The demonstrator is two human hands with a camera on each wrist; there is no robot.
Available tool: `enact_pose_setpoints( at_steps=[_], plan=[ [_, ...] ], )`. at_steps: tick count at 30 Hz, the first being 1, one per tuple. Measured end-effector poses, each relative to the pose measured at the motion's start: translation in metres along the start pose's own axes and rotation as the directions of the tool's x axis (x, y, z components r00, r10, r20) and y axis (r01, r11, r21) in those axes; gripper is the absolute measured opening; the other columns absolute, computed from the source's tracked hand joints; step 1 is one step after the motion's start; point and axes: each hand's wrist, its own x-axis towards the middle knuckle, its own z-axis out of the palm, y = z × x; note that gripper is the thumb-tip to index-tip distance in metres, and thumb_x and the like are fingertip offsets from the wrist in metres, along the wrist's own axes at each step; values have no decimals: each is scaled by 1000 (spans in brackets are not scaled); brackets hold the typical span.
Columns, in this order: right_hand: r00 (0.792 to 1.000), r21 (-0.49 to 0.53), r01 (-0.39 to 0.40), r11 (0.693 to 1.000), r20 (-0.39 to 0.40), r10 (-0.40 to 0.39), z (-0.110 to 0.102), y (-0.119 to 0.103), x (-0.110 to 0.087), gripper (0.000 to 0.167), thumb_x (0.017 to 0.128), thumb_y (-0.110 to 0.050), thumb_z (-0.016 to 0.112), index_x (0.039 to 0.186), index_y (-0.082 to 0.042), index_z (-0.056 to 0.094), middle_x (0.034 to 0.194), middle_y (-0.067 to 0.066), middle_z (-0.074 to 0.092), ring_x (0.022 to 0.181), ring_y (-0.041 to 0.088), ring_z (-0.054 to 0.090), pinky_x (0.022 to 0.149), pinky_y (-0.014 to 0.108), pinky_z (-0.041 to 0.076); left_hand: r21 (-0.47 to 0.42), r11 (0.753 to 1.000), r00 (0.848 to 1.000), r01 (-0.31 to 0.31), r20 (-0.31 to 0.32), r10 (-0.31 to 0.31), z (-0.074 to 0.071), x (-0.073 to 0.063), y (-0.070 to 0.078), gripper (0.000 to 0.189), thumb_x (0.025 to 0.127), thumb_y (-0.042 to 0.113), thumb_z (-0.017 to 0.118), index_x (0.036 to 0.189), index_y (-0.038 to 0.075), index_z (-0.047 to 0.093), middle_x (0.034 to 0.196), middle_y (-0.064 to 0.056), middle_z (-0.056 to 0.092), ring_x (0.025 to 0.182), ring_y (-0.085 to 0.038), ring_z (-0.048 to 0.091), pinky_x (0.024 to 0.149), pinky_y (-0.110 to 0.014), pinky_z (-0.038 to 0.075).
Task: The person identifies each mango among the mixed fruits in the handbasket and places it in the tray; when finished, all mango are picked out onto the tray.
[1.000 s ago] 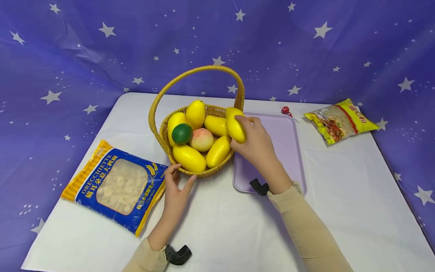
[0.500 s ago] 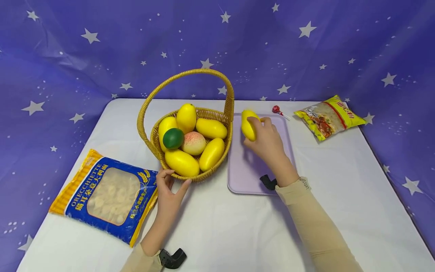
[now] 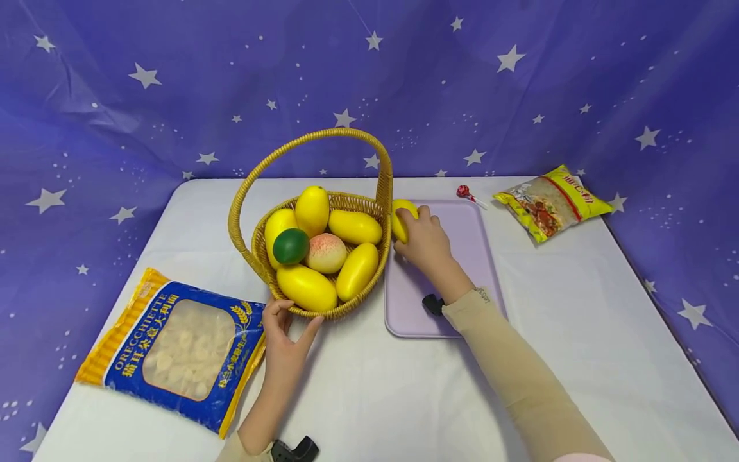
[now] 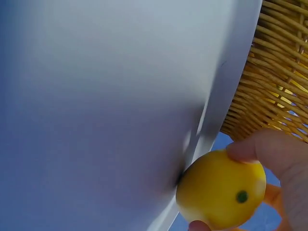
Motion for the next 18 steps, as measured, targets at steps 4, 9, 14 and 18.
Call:
enact_pose_setpoints(
  at_steps=[4,9,14,18],
  plan=[
    [1000,4,-3,1000,4,3,3,-2,5,66,85,-32,69,144,-20,43,137,25,36,107,42,47,74,52,49,-9,1000,1000,-16,-2,16,-2,0,-13,52,84,-7,69,122,-4,33,149,-23,17,134,-37,28,107,-58,23],
    [1000,14,-6,1000,16,6,5,-5,9,66,87,-33,70,145,-21,41,139,24,34,110,42,45,76,54,49,1,1000,1000,-14,-4,14,-2,-2,-3,51,84,-8,68,120,-6,33,148,-27,16,134,-40,28,106,-59,23],
    [1000,20,-4,1000,20,4,6,-4,14,66,88,-34,69,146,-21,41,139,24,34,112,43,45,77,54,49,5,1000,1000,-26,-2,26,-2,-1,-5,51,84,-8,69,120,-6,33,144,-27,20,133,-41,29,105,-61,24],
    [999,36,-6,999,31,4,4,-2,16,72,85,-35,72,147,-21,38,142,24,32,114,43,44,82,54,48,0,1000,1000,-31,-7,31,-2,1,-22,53,84,-4,71,122,-2,34,143,-19,24,133,-34,31,107,-56,24]
  ],
)
